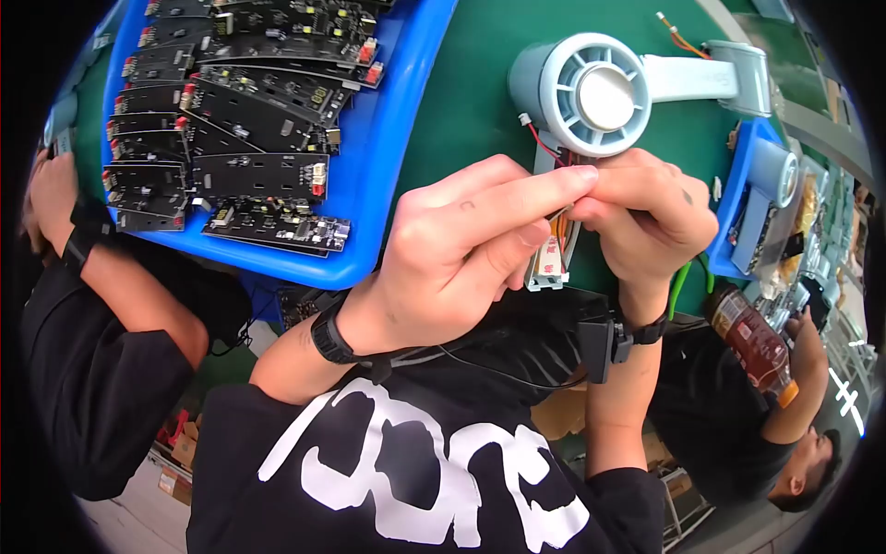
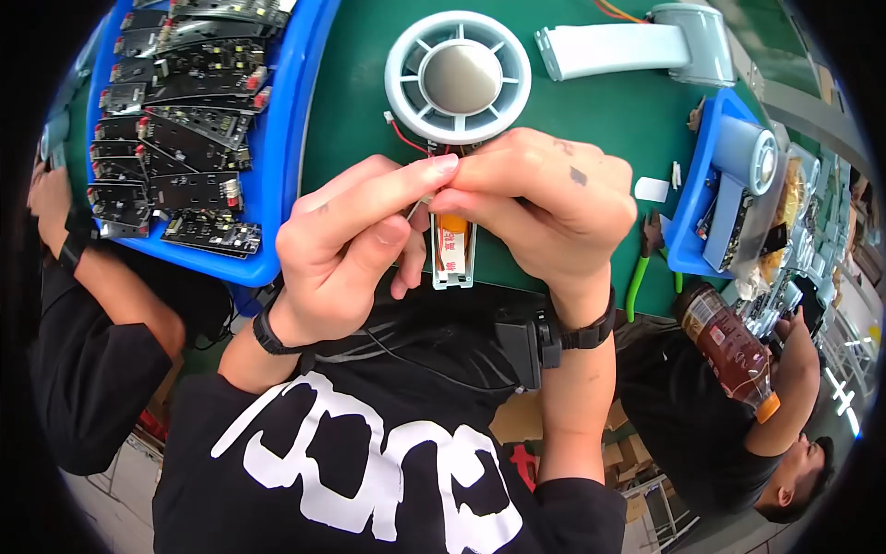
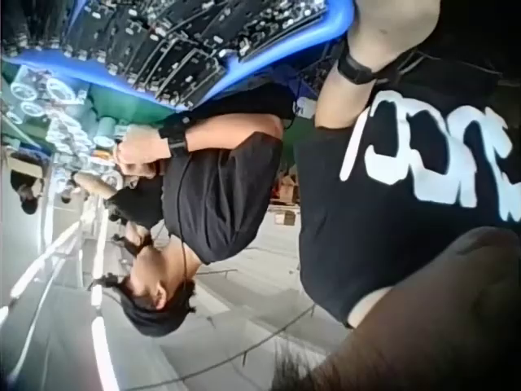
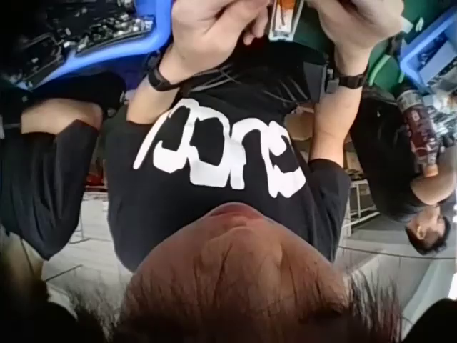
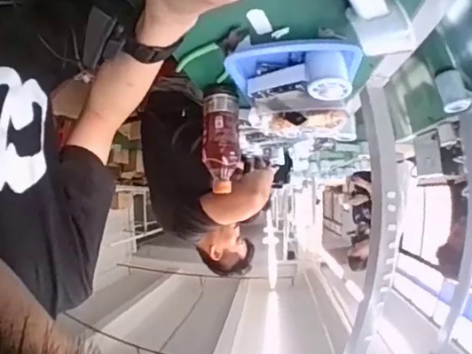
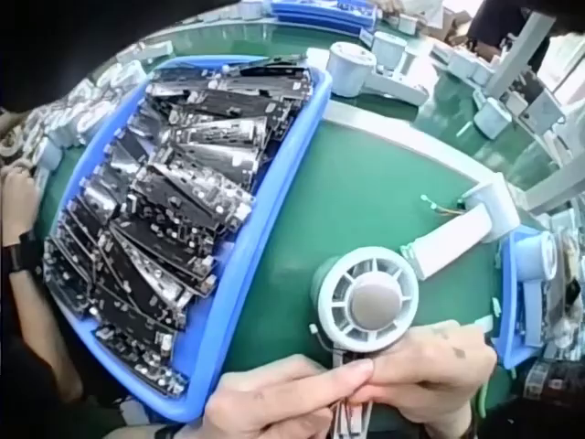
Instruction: Assembling small electronic components by connecting flexible circuit cables to small fan modules on a production line.
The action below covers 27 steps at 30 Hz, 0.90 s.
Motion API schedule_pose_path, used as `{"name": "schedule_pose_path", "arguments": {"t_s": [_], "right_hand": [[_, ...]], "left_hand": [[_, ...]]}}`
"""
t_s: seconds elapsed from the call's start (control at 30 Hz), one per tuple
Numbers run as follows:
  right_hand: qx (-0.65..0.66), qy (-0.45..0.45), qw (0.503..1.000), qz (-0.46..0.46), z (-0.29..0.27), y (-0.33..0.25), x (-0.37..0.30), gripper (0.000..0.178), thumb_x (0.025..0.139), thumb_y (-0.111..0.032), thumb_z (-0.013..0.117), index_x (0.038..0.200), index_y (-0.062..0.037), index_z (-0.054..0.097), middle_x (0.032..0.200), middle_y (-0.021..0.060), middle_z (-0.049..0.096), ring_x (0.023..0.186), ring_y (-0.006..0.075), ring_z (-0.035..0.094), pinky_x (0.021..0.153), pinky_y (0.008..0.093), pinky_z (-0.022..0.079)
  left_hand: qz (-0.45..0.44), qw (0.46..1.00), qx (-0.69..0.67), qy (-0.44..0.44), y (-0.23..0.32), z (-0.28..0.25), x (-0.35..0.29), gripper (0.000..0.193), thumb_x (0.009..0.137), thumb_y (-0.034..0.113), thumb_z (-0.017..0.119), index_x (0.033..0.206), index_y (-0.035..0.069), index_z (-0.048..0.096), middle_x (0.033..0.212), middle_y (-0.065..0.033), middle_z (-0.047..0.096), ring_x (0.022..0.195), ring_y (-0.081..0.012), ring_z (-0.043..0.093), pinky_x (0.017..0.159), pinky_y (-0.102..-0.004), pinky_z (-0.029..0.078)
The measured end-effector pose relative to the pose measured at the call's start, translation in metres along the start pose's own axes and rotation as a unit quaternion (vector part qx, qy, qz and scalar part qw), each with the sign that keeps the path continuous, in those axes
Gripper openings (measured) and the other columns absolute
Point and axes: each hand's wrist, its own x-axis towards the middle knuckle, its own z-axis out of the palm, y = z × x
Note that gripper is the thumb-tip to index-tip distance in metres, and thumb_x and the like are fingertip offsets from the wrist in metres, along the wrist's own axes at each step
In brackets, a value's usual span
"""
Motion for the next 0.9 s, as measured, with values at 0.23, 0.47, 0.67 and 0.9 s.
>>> {"name": "schedule_pose_path", "arguments": {"t_s": [0.23,0.47,0.67,0.9], "right_hand": [[-0.018,-0.005,0.999,-0.036,0.001,-0.004,0.004,0.016,0.068,-0.001,0.085,0.079,0.0002,0.074,0.07,0.0086,0.071,0.06,0.0187,0.068,0.054,0.025,0.05],[-0.164,0.148,0.974,0.06,0.001,-0.053,-0.027,0.026,0.08,-0.006,0.077,0.105,-0.0001,0.072,0.083,0.009,0.069,0.058,0.0181,0.059,0.053,0.0282,0.046],[-0.183,0.026,0.965,0.186,0.032,-0.132,-0.035,0.044,0.088,-0.008,0.072,0.129,0.0022,0.06,0.09,0.0126,0.068,0.066,0.0202,0.063,0.064,0.0304,0.052],[-0.251,0.06,0.945,0.2,0.019,-0.128,-0.039,0.055,0.086,-0.005,0.071,0.137,0.001,0.052,0.099,0.0205,0.068,0.075,0.0286,0.067,0.068,0.0353,0.054]], "left_hand": [[-0.006,0.999,-0.039,-0.01,-0.001,-0.002,0.0,0.035,0.106,0.015,0.049,0.134,-0.005,0.057,0.09,-0.0097,0.058,0.054,-0.0082,0.056,0.047,-0.0208,0.042],[-0.104,0.973,-0.182,0.102,0.004,0.011,-0.02,0.043,0.105,0.019,0.048,0.142,-0.004,0.045,0.106,-0.0111,0.06,0.078,-0.0128,0.063,0.063,-0.0233,0.051],[-0.072,0.963,-0.232,0.115,0.035,0.032,-0.038,0.047,0.104,0.016,0.048,0.146,-0.003,0.041,0.122,-0.0148,0.06,0.099,-0.0172,0.062,0.084,-0.0281,0.052],[-0.038,0.998,-0.017,0.051,0.035,0.022,-0.028,0.038,0.095,0.007,0.062,0.133,0.0,0.059,0.125,-0.0131,0.063,0.101,-0.0194,0.063,0.087,-0.0308,0.052]]}}
